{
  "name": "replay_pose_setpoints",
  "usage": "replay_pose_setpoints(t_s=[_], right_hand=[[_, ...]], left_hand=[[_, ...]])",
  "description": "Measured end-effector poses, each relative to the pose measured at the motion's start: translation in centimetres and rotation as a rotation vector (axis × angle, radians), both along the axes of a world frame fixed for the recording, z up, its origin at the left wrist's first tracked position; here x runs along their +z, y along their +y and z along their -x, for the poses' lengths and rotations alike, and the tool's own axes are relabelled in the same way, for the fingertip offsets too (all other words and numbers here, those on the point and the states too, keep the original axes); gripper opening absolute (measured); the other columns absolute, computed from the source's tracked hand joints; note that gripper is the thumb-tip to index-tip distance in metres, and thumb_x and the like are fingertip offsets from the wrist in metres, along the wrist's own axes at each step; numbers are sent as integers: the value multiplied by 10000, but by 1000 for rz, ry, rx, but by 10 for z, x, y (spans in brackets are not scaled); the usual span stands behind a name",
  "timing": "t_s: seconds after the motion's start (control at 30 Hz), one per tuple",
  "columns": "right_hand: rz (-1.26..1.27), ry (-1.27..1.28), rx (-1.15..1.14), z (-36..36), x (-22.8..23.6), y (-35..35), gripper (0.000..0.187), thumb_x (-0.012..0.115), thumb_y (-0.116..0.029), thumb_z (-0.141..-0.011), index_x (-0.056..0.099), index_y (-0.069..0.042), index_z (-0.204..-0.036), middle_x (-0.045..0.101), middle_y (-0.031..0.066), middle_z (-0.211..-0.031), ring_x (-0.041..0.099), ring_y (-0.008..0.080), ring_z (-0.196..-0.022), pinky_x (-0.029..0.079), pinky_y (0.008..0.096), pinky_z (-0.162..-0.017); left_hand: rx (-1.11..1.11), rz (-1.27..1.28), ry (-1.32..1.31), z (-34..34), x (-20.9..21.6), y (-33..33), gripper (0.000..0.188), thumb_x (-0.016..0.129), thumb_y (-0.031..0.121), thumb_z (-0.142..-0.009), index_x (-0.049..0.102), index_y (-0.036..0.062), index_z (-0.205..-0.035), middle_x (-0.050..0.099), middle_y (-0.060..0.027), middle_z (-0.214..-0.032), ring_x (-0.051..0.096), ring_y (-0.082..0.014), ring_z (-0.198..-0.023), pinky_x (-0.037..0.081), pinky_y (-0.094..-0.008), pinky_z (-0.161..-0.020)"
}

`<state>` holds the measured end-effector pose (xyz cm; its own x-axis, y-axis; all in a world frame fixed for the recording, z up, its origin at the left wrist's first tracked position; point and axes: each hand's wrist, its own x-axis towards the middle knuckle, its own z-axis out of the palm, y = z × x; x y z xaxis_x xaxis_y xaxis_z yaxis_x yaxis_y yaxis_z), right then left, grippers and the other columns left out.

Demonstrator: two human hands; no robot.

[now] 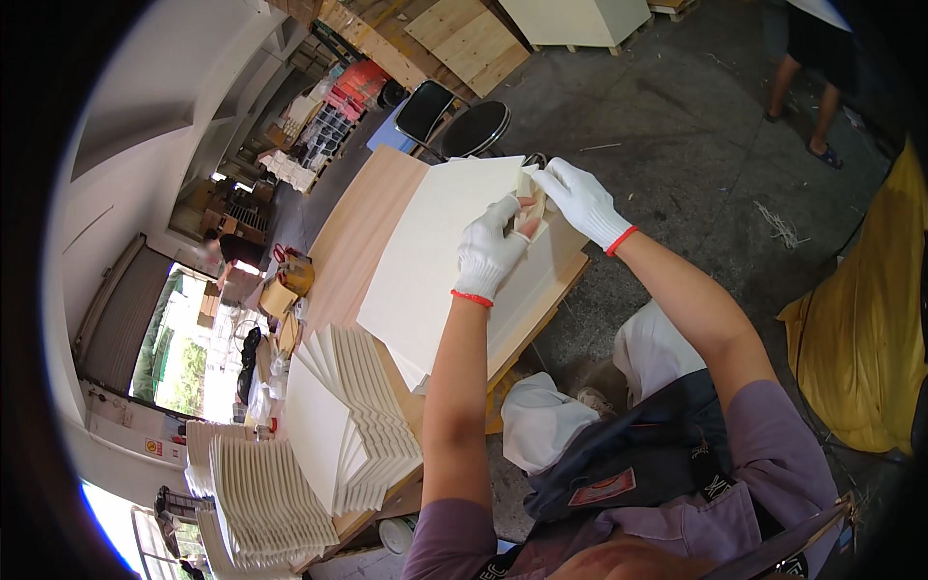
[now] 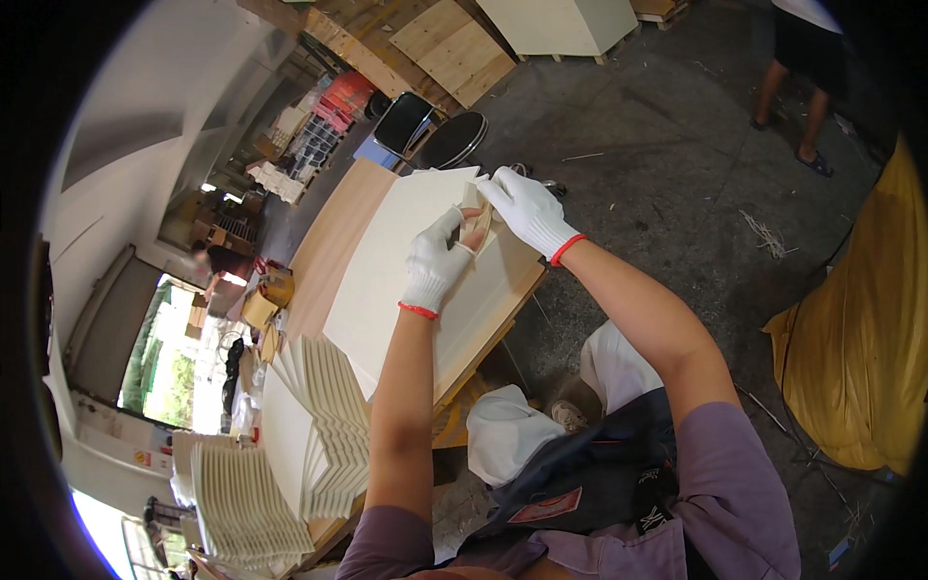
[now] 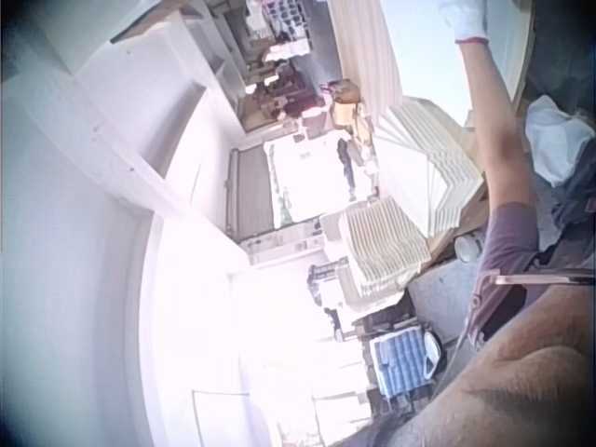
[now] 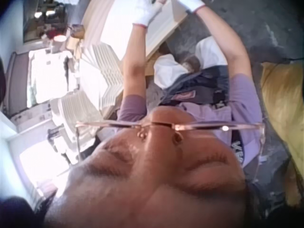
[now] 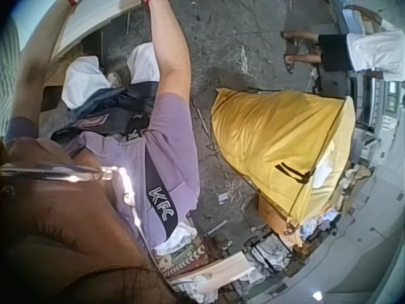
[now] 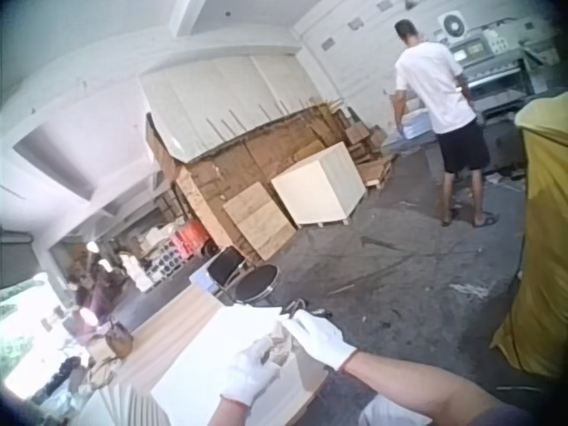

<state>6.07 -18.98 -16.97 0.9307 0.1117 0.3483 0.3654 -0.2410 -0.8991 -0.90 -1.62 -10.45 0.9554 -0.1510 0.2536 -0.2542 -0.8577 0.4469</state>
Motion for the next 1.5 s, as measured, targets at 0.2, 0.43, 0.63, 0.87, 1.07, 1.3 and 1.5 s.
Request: replay_pose_setpoints(t_s=[0.2, 0.43, 0.63, 0.87, 1.07, 1.3, 1.5], right_hand=[[-2, -10, 0, -1, -1, 1, 508, 469, -548, -1068, 616, -66, -1004, 695, 188, -909, 679, 392, -888, 494, 477, -774], [13, 7, -25, -1, 7, -15, 539, 485, -581, -1041, 633, -65, -998, 691, 194, -901, 681, 391, -906, 488, 472, -798], [569, 7, 15, 6, 10, -35, 534, 488, -589, -1017, 683, -97, -953, 715, 153, -863, 699, 382, -821, 521, 499, -744], [763, -488, -41, -9, 1, -39, 429, 572, -533, -978, 706, -127, -947, 720, 127, -855, 711, 333, -811, 552, 483, -707], [721, -592, 15, -7, 29, -24, 420, 553, -519, -998, 727, -137, -982, 722, 131, -854, 716, 308, -837, 558, 458, -738], [9, 57, 168, 1, 17, -9, 494, 437, -525, -1055, 699, -109, -1106, 723, 169, -943, 683, 393, -911, 501, 478, -789], [49, 15, 51, 4, 7, -1, 519, 403, -547, -1058, 687, -130, -1178, 723, 168, -1026, 674, 396, -1000, 498, 479, -842]], left_hand=[[27, 11, 51, 2, 4, -3, 348, 765, 260, -922, 726, 198, -1262, 716, -109, -1004, 695, -250, -864, 544, -369, -814], [-84, -133, -209, 6, -9, -2, 423, 744, 155, -877, 714, 203, -1296, 724, -79, -1170, 712, -273, -919, 572, -356, -850], [-11, -201, -260, 12, -14, 3, 380, 721, 201, -867, 704, 203, -1247, 695, -49, -1286, 668, -310, -1137, 557, -408, -974], [83, -278, -138, -5, -6, -6, 348, 709, 292, -895, 710, 187, -1227, 702, -53, -1274, 662, -318, -1150, 551, -422, -960], [102, -265, -157, -33, -15, 7, 313, 697, 327, -930, 709, 168, -1200, 704, -79, -1241, 665, -340, -1147, 538, -467, -965], [11, 72, 1, -11, -11, 8, 349, 674, 181, -969, 697, 153, -1316, 740, -159, -1219, 717, -270, -1107, 546, -364, -946], [14, 182, 70, -14, -19, 14, 409, 770, 293, -916, 710, 178, -1304, 760, -156, -1199, 733, -303, -1105, 552, -376, -955]])
